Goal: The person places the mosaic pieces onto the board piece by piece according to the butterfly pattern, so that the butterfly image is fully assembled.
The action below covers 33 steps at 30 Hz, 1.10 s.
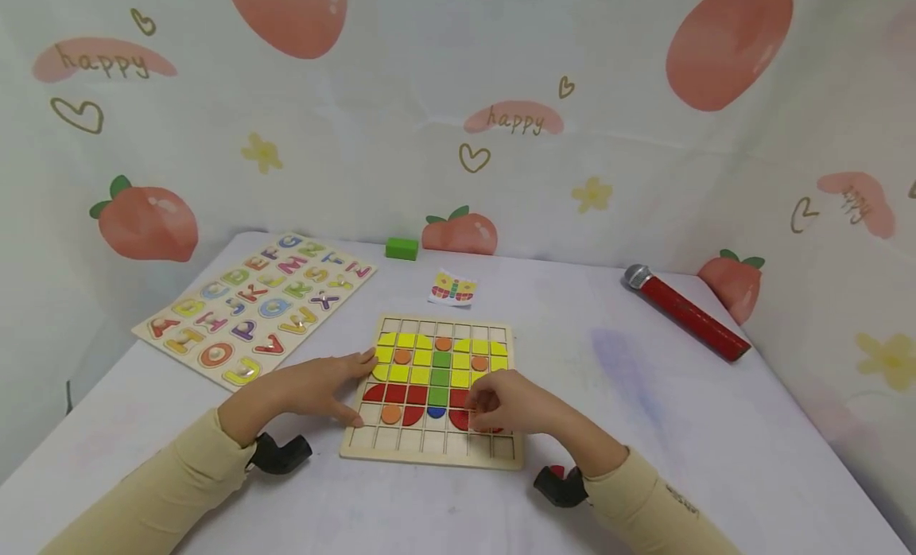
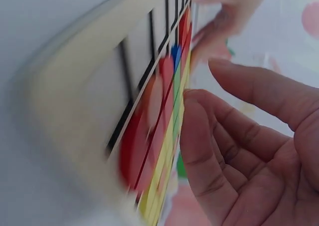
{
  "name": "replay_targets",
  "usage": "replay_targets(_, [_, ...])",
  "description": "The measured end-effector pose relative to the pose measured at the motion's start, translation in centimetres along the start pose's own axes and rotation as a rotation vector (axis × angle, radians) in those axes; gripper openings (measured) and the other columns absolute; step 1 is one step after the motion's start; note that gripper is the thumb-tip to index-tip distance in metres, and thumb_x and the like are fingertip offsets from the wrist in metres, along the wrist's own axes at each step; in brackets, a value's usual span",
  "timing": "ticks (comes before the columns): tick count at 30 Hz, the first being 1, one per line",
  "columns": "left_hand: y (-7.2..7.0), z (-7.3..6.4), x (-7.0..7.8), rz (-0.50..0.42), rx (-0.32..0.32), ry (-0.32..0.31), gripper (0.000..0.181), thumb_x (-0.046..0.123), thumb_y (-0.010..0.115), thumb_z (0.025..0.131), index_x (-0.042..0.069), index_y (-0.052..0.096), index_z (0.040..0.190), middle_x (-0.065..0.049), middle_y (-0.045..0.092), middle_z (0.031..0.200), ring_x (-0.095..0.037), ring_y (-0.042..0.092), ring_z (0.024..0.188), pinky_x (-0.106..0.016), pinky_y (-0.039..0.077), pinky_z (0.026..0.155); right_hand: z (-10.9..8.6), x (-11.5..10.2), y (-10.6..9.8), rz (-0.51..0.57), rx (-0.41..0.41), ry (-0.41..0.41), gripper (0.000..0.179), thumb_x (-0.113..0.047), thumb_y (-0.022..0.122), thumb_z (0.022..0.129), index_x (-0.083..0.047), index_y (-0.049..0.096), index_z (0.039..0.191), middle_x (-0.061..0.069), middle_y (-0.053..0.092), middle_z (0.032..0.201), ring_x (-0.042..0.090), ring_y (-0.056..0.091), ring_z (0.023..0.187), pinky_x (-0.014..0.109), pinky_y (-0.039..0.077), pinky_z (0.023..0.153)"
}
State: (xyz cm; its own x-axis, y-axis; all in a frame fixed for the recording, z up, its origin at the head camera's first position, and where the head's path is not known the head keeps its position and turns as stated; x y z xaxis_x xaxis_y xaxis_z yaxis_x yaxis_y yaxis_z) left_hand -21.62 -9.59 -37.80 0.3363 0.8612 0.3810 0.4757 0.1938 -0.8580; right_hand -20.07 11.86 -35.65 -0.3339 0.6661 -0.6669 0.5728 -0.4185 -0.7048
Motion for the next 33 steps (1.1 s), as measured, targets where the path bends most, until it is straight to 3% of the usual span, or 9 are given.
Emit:
replay_targets(7, [-0.1, -0.1, -0.1, -0.002, 0.005, 0.006, 0.091, 0.041, 0.078, 0.072, 0.011, 0.033, 0.145, -0.006, 0.022, 0.156, -0.027, 0.024, 0.143, -0.045, 0.027, 0.114, -3.6, 3.1, -1.1, 0.008, -0.014, 0.088, 0.017, -0.017, 0.075, 0.077, -0.009, 0.063, 0.086, -0.003, 0.056, 0.075, 0.01, 0.05, 0.069, 0.019, 0.046, 0.057])
replay_targets(11, [-0.2, -0.2, -0.2, -0.008, 0.01, 0.004, 0.091, 0.04, 0.078, 0.072, 0.01, 0.033, 0.145, -0.006, 0.022, 0.156, -0.026, 0.024, 0.143, -0.045, 0.027, 0.114, -4.6, 4.2, -1.0, -0.025, -0.079, 0.13, 0.018, -0.017, 0.077, 0.074, -0.012, 0.063, 0.085, -0.002, 0.055, 0.076, 0.01, 0.05, 0.07, 0.019, 0.045, 0.057])
replay_targets(15, [-0.1, -0.1, 0.0, -0.02, 0.005, 0.016, 0.091, 0.04, 0.078, 0.072, 0.01, 0.033, 0.145, -0.007, 0.022, 0.156, -0.027, 0.023, 0.143, -0.046, 0.027, 0.114, -5.7, 5.2, -0.4, 0.015, -0.167, 0.18, 0.021, -0.016, 0.08, 0.071, -0.012, 0.063, 0.083, -0.002, 0.055, 0.072, 0.011, 0.05, 0.066, 0.02, 0.043, 0.055])
replay_targets(18, [0.0, -0.1, 0.1, -0.027, 0.003, 0.008, 0.091, 0.04, 0.078, 0.072, 0.01, 0.033, 0.145, -0.006, 0.022, 0.156, -0.026, 0.023, 0.143, -0.045, 0.027, 0.114, -6.4, 5.5, 0.0, 0.038, -0.207, 0.174, 0.021, -0.014, 0.08, 0.07, -0.011, 0.062, 0.08, -0.003, 0.054, 0.068, 0.009, 0.049, 0.063, 0.019, 0.042, 0.055])
replay_targets(27, [-0.1, -0.2, 0.0, -0.022, 0.005, -0.001, 0.091, 0.04, 0.078, 0.072, 0.011, 0.033, 0.145, -0.006, 0.022, 0.156, -0.026, 0.024, 0.142, -0.046, 0.027, 0.114, -6.2, 5.2, 0.1, -0.02, -0.226, 0.122, 0.02, -0.016, 0.08, 0.071, -0.012, 0.061, 0.072, -0.009, 0.054, 0.064, 0.002, 0.047, 0.058, 0.017, 0.04, 0.054])
replay_targets(33, [-0.2, -0.2, 0.1, -0.029, 0.002, -0.005, 0.091, 0.04, 0.078, 0.072, 0.011, 0.033, 0.145, -0.006, 0.022, 0.156, -0.026, 0.024, 0.143, -0.046, 0.027, 0.114, -5.0, 3.9, -0.3, 0.013, -0.228, 0.067, 0.017, -0.013, 0.074, 0.078, -0.009, 0.057, 0.078, -0.007, 0.057, 0.072, 0.003, 0.05, 0.062, 0.016, 0.044, 0.057])
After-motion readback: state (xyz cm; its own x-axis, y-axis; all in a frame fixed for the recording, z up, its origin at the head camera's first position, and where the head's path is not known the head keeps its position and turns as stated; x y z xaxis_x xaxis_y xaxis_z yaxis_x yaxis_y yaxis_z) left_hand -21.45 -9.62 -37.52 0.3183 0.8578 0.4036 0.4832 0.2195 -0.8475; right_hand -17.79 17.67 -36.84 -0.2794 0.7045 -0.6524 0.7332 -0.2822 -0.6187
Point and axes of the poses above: each hand's wrist, its own z-axis towards the middle knuckle, its own y-axis out of the palm, x = y × z, the point moved 8 cm from there along z, towards the middle knuckle
